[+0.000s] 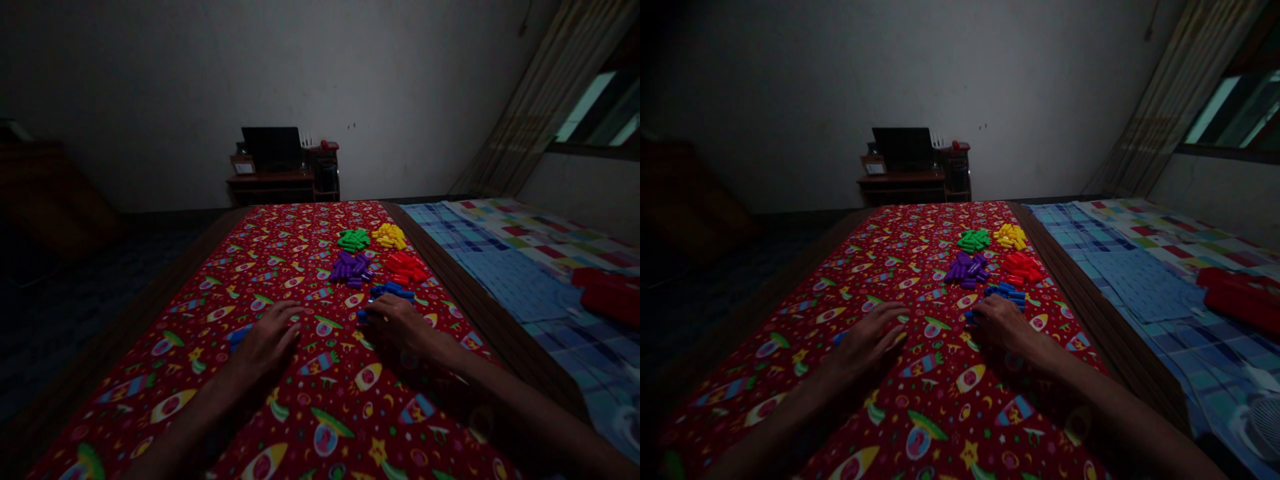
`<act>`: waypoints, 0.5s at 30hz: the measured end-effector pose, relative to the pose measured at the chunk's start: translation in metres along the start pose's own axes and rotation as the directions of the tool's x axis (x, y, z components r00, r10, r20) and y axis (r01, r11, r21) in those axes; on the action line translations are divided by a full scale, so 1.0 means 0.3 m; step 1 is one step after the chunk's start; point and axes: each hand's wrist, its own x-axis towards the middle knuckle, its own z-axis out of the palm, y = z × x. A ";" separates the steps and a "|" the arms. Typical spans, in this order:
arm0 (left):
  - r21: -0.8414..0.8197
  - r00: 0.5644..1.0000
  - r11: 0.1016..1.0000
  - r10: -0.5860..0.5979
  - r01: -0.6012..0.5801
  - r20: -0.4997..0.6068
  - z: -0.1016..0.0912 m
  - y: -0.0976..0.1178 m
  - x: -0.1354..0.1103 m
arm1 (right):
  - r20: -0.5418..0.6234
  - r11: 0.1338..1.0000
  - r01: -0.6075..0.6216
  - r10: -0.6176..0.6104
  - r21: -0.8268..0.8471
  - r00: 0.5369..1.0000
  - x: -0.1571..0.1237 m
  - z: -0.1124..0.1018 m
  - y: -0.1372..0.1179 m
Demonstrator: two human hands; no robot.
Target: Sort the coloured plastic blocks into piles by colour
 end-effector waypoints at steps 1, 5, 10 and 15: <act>0.056 1.000 0.998 -0.017 0.016 0.001 -0.031 -0.039 -0.016 | 0.002 0.997 -0.010 0.010 -0.074 1.000 -0.014 -0.002 0.020; 0.224 0.994 0.968 -0.113 0.113 -0.016 -0.105 -0.193 -0.093 | -0.043 0.961 -0.075 0.066 -0.266 0.997 -0.051 -0.003 0.064; 0.181 0.962 0.945 -0.266 0.273 -0.062 -0.111 -0.243 -0.144 | -0.093 0.958 -0.106 0.084 -0.265 0.992 -0.050 -0.026 0.043; -0.079 0.921 0.920 -0.388 0.384 -0.030 -0.047 -0.091 -0.078 | -0.079 0.997 0.069 -0.067 0.031 0.995 -0.006 -0.014 -0.097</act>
